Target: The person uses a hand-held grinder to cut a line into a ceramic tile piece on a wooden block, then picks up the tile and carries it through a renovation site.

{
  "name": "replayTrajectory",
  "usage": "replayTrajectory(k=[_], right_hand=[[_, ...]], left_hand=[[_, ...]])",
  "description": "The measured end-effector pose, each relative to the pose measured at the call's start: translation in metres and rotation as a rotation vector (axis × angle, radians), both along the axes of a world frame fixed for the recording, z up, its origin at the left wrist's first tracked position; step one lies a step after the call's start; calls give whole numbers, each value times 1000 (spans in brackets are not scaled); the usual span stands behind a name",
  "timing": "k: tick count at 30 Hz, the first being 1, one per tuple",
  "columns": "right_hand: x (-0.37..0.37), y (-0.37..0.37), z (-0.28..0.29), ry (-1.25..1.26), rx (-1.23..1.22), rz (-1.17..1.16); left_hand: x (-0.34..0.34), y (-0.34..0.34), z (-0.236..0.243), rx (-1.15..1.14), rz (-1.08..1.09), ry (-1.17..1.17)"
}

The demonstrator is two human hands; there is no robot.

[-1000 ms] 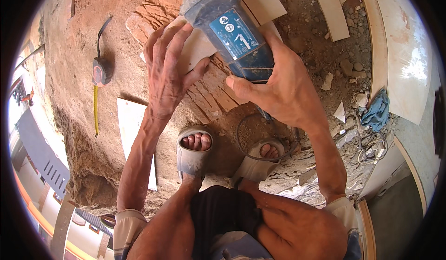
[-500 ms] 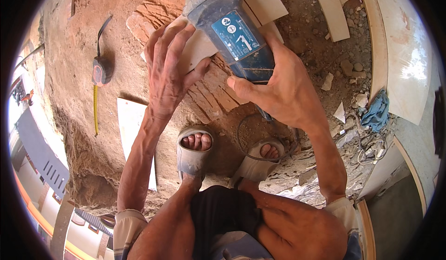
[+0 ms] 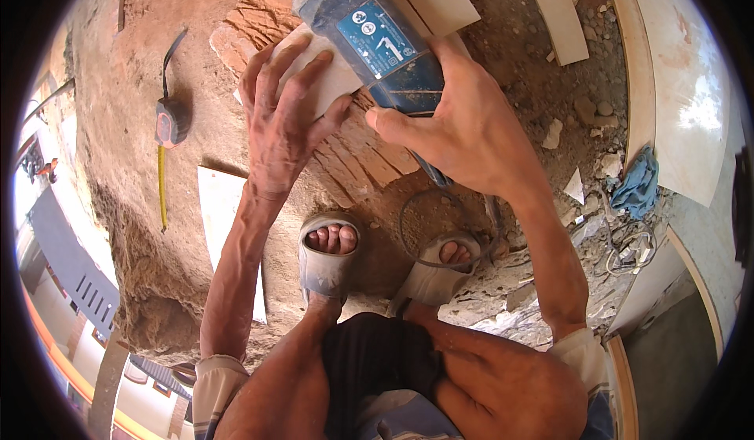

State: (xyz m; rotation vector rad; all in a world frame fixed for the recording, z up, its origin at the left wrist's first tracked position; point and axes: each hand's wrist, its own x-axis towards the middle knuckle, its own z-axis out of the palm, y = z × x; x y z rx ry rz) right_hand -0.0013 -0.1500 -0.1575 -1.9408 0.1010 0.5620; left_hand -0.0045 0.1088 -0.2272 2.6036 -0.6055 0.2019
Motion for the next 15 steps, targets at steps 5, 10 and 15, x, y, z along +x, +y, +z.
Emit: replayTrajectory(k=[5, 10, 15], right_hand=[[1, -1, -4, -30, -16, 1], [2, -3, -3, 50, 20, 23], [2, -4, -5, 15, 44, 13]], left_hand=[[0, -2, 3, 12, -1, 3], [0, -1, 3, 17, 0, 15], [0, -2, 3, 18, 9, 23]])
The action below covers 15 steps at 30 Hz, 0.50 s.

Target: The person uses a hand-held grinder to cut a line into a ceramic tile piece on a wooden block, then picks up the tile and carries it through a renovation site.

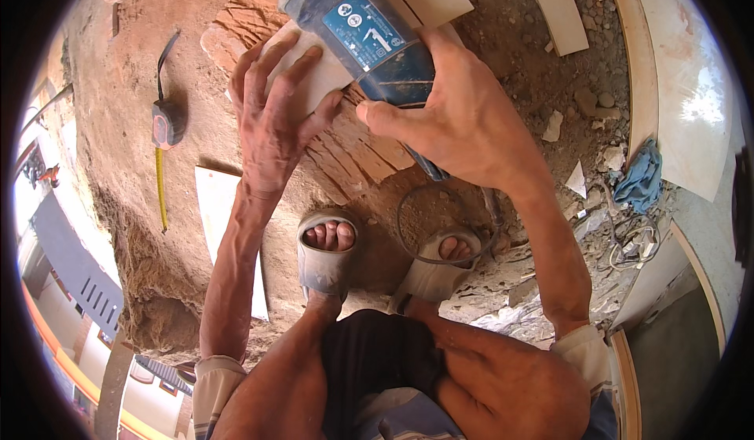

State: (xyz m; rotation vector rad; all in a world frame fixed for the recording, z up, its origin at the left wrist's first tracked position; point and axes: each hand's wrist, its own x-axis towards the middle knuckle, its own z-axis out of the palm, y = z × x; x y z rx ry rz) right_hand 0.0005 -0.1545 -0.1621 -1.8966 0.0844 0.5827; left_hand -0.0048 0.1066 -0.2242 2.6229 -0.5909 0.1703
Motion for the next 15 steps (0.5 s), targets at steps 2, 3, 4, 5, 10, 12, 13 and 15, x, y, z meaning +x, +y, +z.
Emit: replayTrajectory(k=[2, 3, 4, 5, 10, 12, 13, 15], right_hand=[[0, -1, 1, 11, -5, 3], [1, -2, 4, 31, -15, 13], [2, -2, 5, 51, -24, 23], [1, -3, 3, 35, -11, 20], [-1, -3, 0, 13, 16, 9], [-1, -4, 2, 40, 14, 10], [-1, -4, 3, 54, 14, 12], [-3, -5, 2, 39, 9, 6]], left_hand=[[1, 0, 0, 2, -4, -5], [1, 0, 0, 2, -8, -11], [1, 0, 0, 5, -12, -16], [1, 0, 0, 6, -11, -23], [0, -1, 0, 2, -4, -11], [2, -1, 1, 3, -8, -15], [2, -1, 1, 4, -9, -18], [1, 0, 0, 10, -6, -9]])
